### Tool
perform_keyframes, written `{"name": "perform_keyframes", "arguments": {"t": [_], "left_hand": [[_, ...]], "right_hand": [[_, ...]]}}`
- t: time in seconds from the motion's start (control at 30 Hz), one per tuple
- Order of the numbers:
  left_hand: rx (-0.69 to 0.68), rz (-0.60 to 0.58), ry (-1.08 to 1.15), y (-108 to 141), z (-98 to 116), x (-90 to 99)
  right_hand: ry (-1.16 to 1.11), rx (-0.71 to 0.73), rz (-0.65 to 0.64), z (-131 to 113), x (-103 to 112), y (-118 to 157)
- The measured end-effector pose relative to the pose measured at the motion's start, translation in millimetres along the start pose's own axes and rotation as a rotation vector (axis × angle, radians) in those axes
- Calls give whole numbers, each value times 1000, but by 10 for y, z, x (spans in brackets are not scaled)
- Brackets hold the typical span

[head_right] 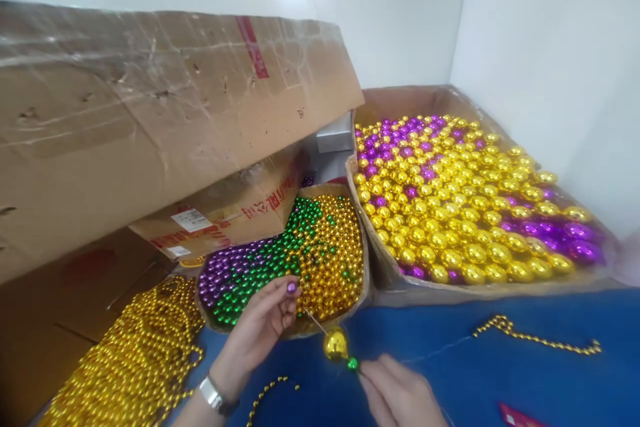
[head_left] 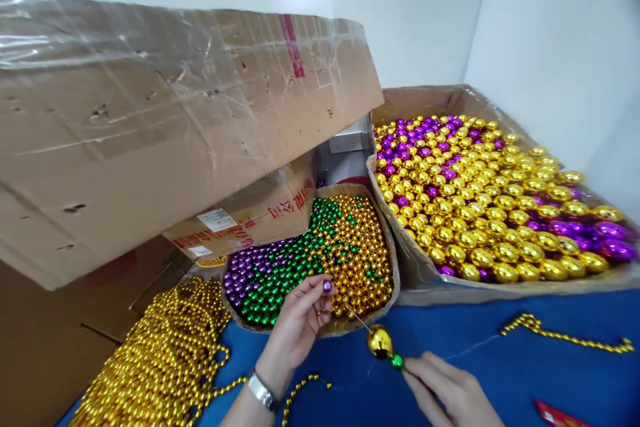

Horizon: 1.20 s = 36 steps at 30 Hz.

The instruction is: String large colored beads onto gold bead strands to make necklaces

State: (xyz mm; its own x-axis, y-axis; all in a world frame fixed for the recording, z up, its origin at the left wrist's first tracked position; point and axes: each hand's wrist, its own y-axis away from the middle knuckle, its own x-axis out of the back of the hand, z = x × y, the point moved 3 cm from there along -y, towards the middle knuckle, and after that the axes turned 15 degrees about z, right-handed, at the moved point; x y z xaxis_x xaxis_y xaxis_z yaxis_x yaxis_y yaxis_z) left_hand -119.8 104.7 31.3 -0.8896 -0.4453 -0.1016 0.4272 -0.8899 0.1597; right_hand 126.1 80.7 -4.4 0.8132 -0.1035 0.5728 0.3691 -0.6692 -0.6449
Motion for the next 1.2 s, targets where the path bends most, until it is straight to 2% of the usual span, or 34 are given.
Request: {"name": "perform_keyframes", "arguments": {"t": [0.07, 0.1, 0.3, 0.57, 0.77, 1.03, 1.2], "left_hand": [[170, -58, 269, 119, -49, -85], [207, -69, 317, 156, -60, -111], [285, -74, 369, 254, -92, -178], [289, -35, 363, 307, -148, -198], [234, -28, 301, 314, -113, -223], [239, -41, 296, 333, -146, -287], [124, -49, 144, 379, -152, -340]], "right_hand": [[-21, -43, -44, -14, -2, -2], [-28, -62, -67, -12, -6, 4], [-18, -94, -168, 23, -27, 52], [8, -84, -180, 28, -22, 73], [42, -72, -168, 53, -18, 94], [60, -90, -168, 92, 19, 131], [19, -157, -175, 89, 40, 115]]}}
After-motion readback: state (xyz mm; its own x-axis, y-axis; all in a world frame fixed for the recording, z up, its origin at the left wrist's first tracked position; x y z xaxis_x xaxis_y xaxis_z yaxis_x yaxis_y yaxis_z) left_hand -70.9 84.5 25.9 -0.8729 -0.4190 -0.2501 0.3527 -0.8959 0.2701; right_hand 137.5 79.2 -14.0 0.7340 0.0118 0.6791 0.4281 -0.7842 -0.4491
